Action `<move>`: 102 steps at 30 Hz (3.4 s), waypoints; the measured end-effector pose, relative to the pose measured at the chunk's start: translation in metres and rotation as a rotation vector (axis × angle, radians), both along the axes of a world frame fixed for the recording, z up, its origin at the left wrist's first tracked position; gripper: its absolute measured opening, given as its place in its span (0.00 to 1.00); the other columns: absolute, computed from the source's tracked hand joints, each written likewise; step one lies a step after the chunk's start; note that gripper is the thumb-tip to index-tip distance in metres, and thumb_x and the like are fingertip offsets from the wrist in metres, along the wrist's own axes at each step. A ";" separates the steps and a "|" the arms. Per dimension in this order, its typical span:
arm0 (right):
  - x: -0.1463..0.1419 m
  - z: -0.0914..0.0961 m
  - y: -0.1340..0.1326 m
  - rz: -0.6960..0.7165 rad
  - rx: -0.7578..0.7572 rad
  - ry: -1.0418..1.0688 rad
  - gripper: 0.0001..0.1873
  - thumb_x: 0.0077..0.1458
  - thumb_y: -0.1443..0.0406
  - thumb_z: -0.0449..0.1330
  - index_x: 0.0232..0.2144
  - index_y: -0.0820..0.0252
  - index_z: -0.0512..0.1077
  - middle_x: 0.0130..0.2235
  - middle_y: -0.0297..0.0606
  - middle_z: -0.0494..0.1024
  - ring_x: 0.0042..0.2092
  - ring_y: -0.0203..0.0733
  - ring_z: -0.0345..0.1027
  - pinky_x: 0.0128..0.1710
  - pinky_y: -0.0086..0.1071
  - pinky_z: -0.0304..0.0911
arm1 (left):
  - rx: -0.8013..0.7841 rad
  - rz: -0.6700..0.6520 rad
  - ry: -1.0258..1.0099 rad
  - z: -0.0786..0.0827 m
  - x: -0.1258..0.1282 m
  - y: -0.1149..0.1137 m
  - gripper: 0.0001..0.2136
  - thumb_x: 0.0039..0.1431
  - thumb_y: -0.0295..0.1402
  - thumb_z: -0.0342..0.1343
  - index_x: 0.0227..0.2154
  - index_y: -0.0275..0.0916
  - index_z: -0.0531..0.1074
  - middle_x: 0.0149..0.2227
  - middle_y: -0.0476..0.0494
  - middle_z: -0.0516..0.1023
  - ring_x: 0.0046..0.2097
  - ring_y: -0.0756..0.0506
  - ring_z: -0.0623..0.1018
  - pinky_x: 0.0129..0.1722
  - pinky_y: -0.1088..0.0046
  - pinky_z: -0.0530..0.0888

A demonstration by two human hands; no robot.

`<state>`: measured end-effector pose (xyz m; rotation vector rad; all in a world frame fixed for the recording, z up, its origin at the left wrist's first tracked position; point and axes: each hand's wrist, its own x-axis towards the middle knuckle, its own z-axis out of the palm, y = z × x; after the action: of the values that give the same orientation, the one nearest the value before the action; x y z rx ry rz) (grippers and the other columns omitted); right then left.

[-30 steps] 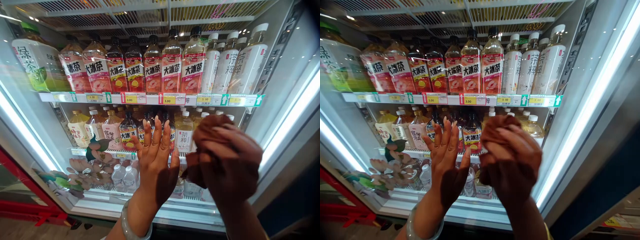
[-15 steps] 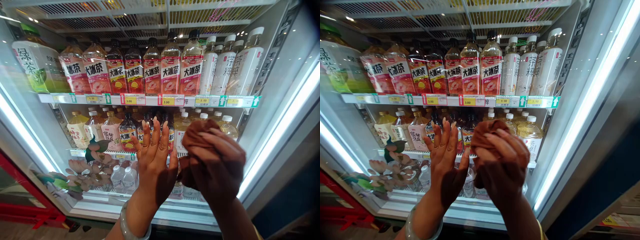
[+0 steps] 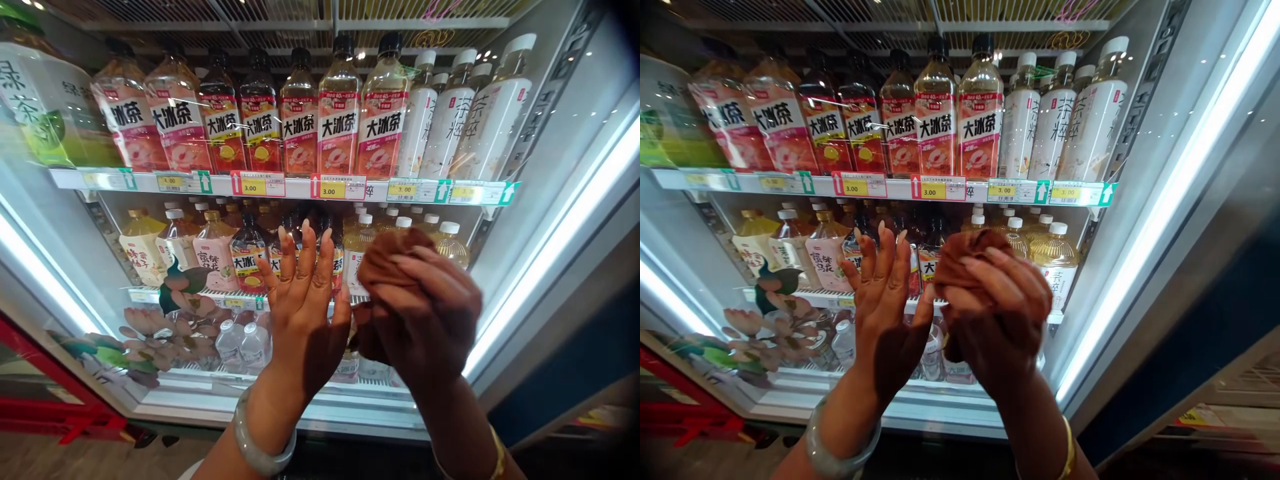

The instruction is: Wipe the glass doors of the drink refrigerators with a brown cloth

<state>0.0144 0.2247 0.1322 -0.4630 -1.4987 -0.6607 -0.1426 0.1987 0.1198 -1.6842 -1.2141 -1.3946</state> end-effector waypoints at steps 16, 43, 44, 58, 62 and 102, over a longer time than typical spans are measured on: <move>0.005 0.003 0.005 0.013 0.035 0.076 0.06 0.60 0.68 0.65 0.40 0.53 0.77 0.51 0.37 0.79 0.59 0.52 0.73 0.62 0.53 0.69 | 0.029 0.007 0.081 -0.006 -0.009 0.003 0.37 0.67 0.26 0.56 0.75 0.41 0.47 0.77 0.43 0.47 0.79 0.40 0.45 0.78 0.51 0.39; -0.065 -0.017 -0.008 0.099 0.040 -0.071 0.07 0.65 0.68 0.61 0.39 0.53 0.79 0.50 0.35 0.81 0.59 0.44 0.72 0.64 0.47 0.67 | -0.018 -0.015 0.108 -0.013 -0.056 -0.008 0.34 0.71 0.28 0.48 0.76 0.41 0.45 0.78 0.43 0.45 0.79 0.41 0.45 0.78 0.57 0.39; -0.060 -0.013 -0.006 0.088 0.046 -0.056 0.06 0.64 0.68 0.61 0.39 0.52 0.79 0.50 0.35 0.81 0.60 0.44 0.72 0.64 0.47 0.67 | -0.019 -0.013 0.109 -0.013 -0.057 -0.008 0.34 0.71 0.28 0.49 0.76 0.41 0.45 0.78 0.44 0.45 0.79 0.41 0.44 0.78 0.57 0.39; -0.059 -0.021 -0.007 0.086 0.029 -0.098 0.05 0.65 0.65 0.62 0.40 0.50 0.79 0.49 0.32 0.82 0.60 0.41 0.71 0.66 0.44 0.66 | 0.010 -0.068 0.090 -0.013 -0.059 -0.004 0.33 0.70 0.28 0.48 0.76 0.45 0.47 0.78 0.50 0.45 0.79 0.42 0.45 0.78 0.56 0.38; -0.040 -0.008 -0.003 0.054 -0.003 0.031 0.05 0.64 0.65 0.62 0.41 0.47 0.78 0.52 0.33 0.80 0.61 0.43 0.71 0.65 0.45 0.67 | 0.006 -0.004 0.101 -0.014 -0.068 -0.006 0.35 0.69 0.27 0.52 0.75 0.48 0.47 0.77 0.50 0.46 0.79 0.42 0.45 0.78 0.56 0.37; -0.061 -0.014 -0.012 0.130 -0.035 -0.036 0.06 0.65 0.66 0.61 0.41 0.51 0.77 0.53 0.35 0.80 0.62 0.45 0.71 0.65 0.48 0.67 | -0.065 -0.016 0.089 -0.012 -0.062 -0.016 0.34 0.73 0.32 0.47 0.76 0.50 0.41 0.78 0.46 0.45 0.79 0.37 0.45 0.77 0.45 0.40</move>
<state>-0.0468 0.2130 0.1180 -0.3778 -1.5627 -0.5439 -0.2048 0.1828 0.1080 -1.7848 -1.2102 -1.2883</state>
